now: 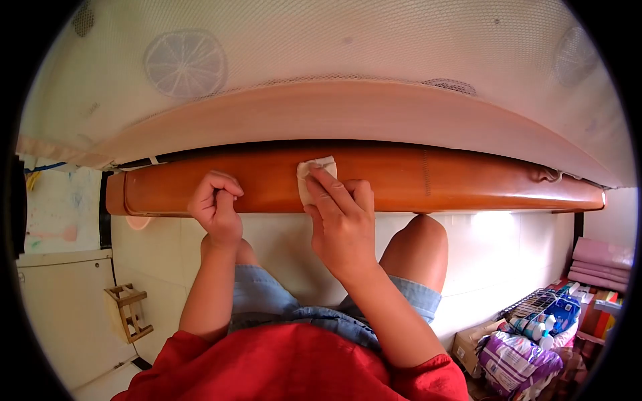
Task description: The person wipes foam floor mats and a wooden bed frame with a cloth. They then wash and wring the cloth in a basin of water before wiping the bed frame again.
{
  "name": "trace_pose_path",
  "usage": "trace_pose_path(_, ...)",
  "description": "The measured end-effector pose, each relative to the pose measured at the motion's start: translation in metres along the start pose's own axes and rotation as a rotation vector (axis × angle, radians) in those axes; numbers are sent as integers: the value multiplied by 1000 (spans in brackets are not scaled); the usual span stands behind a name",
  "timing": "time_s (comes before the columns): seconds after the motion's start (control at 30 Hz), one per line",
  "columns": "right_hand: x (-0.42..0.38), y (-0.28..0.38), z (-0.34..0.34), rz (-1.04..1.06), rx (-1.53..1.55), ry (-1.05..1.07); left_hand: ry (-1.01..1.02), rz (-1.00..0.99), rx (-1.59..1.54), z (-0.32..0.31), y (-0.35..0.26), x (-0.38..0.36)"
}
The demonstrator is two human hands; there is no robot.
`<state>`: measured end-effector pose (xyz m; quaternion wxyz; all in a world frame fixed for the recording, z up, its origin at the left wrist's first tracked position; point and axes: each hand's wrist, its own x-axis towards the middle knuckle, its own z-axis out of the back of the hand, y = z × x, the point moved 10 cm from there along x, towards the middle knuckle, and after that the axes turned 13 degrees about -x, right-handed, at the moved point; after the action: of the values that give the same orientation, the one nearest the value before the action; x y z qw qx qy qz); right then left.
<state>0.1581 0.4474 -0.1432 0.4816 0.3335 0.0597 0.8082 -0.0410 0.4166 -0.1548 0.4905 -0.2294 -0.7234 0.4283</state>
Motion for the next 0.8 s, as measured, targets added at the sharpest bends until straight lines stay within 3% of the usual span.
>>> trace_pose_path(0.1,-2,7,-9,12,-11,-20,9,5,19,-1,0,0)
trace_pose_path(0.37,-1,78,-44,299,5,-37,-5,22,36,2,1,-1)
trace_pose_path(0.67,-18,13,1,126,-134,-144,-6,20,22,4,5,-4)
trace_pose_path(0.8,-27,-17,20,68,-234,-195,38,-59,188,-19,-9,-10)
